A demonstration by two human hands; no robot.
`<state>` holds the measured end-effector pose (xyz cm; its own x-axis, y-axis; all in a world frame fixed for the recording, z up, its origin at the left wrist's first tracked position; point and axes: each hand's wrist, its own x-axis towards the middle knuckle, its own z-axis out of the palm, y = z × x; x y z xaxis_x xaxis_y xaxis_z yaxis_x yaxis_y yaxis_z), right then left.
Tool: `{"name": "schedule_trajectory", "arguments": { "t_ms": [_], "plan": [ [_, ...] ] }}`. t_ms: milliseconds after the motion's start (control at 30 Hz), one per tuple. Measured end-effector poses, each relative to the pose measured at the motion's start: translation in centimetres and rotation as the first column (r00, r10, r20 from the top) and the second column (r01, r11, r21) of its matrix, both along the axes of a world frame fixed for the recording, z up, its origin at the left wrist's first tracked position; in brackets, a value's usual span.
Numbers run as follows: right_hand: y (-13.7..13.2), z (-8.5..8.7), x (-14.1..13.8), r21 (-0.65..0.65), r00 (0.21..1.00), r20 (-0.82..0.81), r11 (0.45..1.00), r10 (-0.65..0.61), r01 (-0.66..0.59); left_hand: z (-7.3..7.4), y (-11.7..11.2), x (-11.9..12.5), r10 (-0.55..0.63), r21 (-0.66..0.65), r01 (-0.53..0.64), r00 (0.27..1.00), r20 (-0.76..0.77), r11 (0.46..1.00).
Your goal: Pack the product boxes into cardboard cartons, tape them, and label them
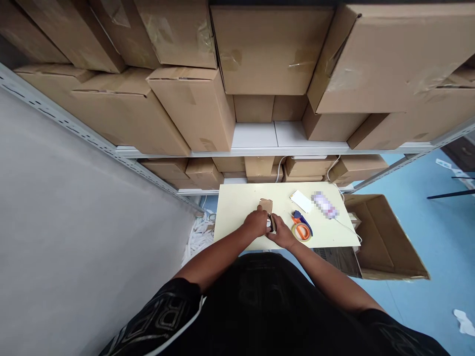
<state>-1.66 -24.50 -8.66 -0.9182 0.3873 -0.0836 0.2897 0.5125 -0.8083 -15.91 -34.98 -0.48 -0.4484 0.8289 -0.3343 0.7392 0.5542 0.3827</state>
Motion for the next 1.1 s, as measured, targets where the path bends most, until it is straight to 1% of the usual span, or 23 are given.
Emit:
{"name": "schedule_trajectory", "arguments": {
  "t_ms": [67, 133, 233, 333, 367, 433, 467, 533, 600, 667, 700, 767, 800, 833, 867, 900, 933, 967, 1000, 1033, 1067, 1100],
  "plan": [
    [0.0, -0.3, -0.3, 0.036, 1.0, -0.01, 0.999, -0.02, 0.021, 0.5, -0.2, -0.3, -0.014, 0.029, 0.015, 1.0, -0.014, 0.999],
    [-0.1, -0.4, -0.7, 0.062, 1.0, 0.0, 0.998, -0.026, 0.026, 1.4, -0.8, -0.7, 0.004, 0.107, 0.001, 0.999, -0.042, 0.994],
    [-0.2, -0.1, -1.8, 0.087, 0.998, 0.031, 0.995, -0.047, 0.045, 3.9, -1.9, -1.4, 0.074, 0.261, -0.055, 0.995, -0.061, 0.964],
    [-0.1, 0.4, -2.9, 0.096, 0.996, 0.043, 0.993, -0.073, 0.068, 6.7, -2.9, -2.5, 0.149, 0.409, -0.142, 0.989, 0.014, 0.901],
    [0.0, 0.6, -3.1, 0.089, 0.996, 0.046, 0.994, -0.074, 0.07, 7.5, -3.2, -3.0, 0.164, 0.464, -0.168, 0.985, 0.049, 0.87],
    [0.2, 1.1, -3.3, 0.057, 0.997, 0.044, 0.997, -0.059, 0.056, 8.7, -4.1, -4.2, 0.192, 0.574, -0.23, 0.973, 0.127, 0.786],
    [0.4, 1.4, -3.2, 0.04, 0.998, 0.037, 0.998, -0.046, 0.045, 9.1, -4.5, -4.8, 0.207, 0.618, -0.27, 0.963, 0.173, 0.738],
    [0.7, 2.4, -2.5, 0.021, 0.999, 0.003, 0.999, -0.035, 0.035, 9.3, -5.6, -5.9, 0.238, 0.677, -0.373, 0.928, 0.287, 0.635],
    [0.9, 3.9, -1.5, 0.016, 0.996, -0.054, 0.997, -0.071, 0.072, 8.9, -6.6, -6.7, 0.251, 0.692, -0.489, 0.871, 0.422, 0.531],
    [0.8, 5.6, -0.6, -0.021, 0.983, -0.118, 0.99, -0.143, 0.142, 8.0, -7.3, -7.1, 0.237, 0.682, -0.588, 0.805, 0.544, 0.435],
    [0.6, 6.5, -0.4, -0.073, 0.974, -0.142, 0.983, -0.177, 0.168, 7.5, -7.6, -7.0, 0.222, 0.672, -0.629, 0.773, 0.595, 0.392],
    [0.0, 8.1, -0.4, -0.257, 0.963, -0.154, 0.95, -0.22, 0.176, 6.4, -7.9, -6.6, 0.154, 0.646, -0.686, 0.716, 0.681, 0.335],
    [-0.4, 8.8, -0.7, -0.374, 0.963, -0.139, 0.913, -0.23, 0.164, 6.0, -7.9, -6.3, 0.099, 0.632, -0.705, 0.689, 0.718, 0.322],
    [-0.8, 9.4, -1.0, -0.492, 0.964, -0.115, 0.857, -0.238, 0.153, 5.6, -7.9, -5.9, 0.036, 0.62, -0.716, 0.663, 0.748, 0.321],
    [-1.1, 10.0, -1.4, -0.597, 0.965, -0.084, 0.788, -0.249, 0.151, 5.3, -7.9, -5.6, -0.028, 0.612, -0.719, 0.64, 0.768, 0.328],
    [-1.3, 10.5, -1.8, -0.681, 0.962, -0.052, 0.714, -0.266, 0.161, 5.1, -7.8, -5.3, -0.08, 0.61, -0.715, 0.624, 0.777, 0.341],
    [-1.5, 11.0, -2.1, -0.743, 0.955, -0.029, 0.646, -0.295, 0.177, 4.9, -7.7, -5.0, -0.107, 0.61, -0.707, 0.617, 0.779, 0.358],
    [-1.5, 11.4, -2.2, -0.785, 0.945, -0.02, 0.59, -0.327, 0.188, 4.9, -7.6, -4.8, -0.103, 0.604, -0.702, 0.616, 0.781, 0.377],
    [-1.5, 11.8, -2.1, -0.811, 0.932, -0.029, 0.553, -0.36, 0.188, 4.9, -7.5, -4.7, -0.075, 0.587, -0.705, 0.613, 0.787, 0.397],
    [-1.5, 12.2, -1.9, -0.823, 0.918, -0.056, 0.539, -0.392, 0.18, 5.0, -7.4, -4.5, -0.033, 0.555, -0.721, 0.598, 0.801, 0.415],
    [-1.4, 12.4, -1.7, -0.82, 0.904, -0.095, 0.547, -0.417, 0.166, 5.0, -7.3, -4.4, 0.011, 0.507, -0.747, 0.566, 0.824, 0.431],
    [-1.3, 12.6, -1.3, -0.805, 0.891, -0.135, 0.572, -0.433, 0.155, 5.1, -7.2, -4.3, 0.041, 0.445, -0.777, 0.515, 0.856, 0.446]
  ]
}}
